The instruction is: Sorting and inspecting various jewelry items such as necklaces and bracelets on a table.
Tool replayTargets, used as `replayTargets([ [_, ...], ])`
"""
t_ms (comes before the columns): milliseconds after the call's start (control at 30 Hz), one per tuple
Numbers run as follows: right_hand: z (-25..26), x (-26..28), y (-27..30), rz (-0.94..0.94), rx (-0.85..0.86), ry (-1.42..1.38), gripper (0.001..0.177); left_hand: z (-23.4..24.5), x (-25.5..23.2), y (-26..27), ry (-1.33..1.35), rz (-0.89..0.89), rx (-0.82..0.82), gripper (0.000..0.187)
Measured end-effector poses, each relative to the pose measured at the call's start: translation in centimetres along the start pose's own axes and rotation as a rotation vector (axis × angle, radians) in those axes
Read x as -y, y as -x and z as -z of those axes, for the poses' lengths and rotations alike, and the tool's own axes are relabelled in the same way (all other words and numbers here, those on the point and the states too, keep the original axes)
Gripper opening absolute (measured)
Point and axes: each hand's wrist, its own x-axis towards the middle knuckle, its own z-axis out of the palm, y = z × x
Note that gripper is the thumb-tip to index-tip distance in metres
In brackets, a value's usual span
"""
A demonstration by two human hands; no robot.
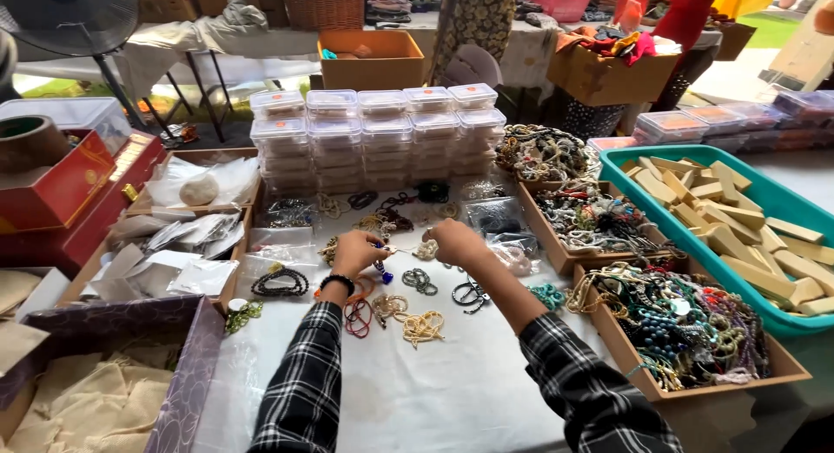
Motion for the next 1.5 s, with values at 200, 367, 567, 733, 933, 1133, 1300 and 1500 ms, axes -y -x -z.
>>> replayTargets([
  [200, -9.9, -1.5, -7.7, 0.066, -0.019, 0.217, 0.022, 15.5, -4.2, 2.8, 0.000, -0.116, 0.322, 0.033],
  [367, -8.3, -1.2, -7.1, 0.146, -0.072, 0.272, 0.014, 22.9, -3.6, 7.9, -0.120, -0.060, 0.529, 0.030],
  [567, -0.4, -1.7, -2.7, -0.006, -0.160, -0.083, 0.031, 21.9, 0.6, 11.4, -0.476, -0.161, 0.555, 0.030],
  [733, 4.2, -4.2, 0.2, 0.088, -0.184, -0.128, 0.037, 16.8, 7.4, 9.6, -0.539, -0.286, 0.520, 0.031],
  [933, 11.2, -1.0, 9.1, 0.015, -0.001, -0.059, 0.036, 17.4, 6.2, 12.2, -0.707, -0.230, 0.419, 0.039],
  [1133, 9.9, -4.7, 16.2, -0.012, 0.218, -0.027, 0.029, 16.8, 1.6, 14.0, -0.540, -0.287, 0.559, 0.042],
  [1300, 7.2, -7.3, 19.8, -0.149, 0.439, 0.147, 0.031, 13.9, -1.4, 14.6, -0.497, -0.352, 0.590, 0.036],
  [1500, 7.1, -5.6, 18.9, -0.192, 0.543, 0.233, 0.050, 8.7, -4.6, 12.3, -0.397, -0.462, 0.425, 0.038],
])
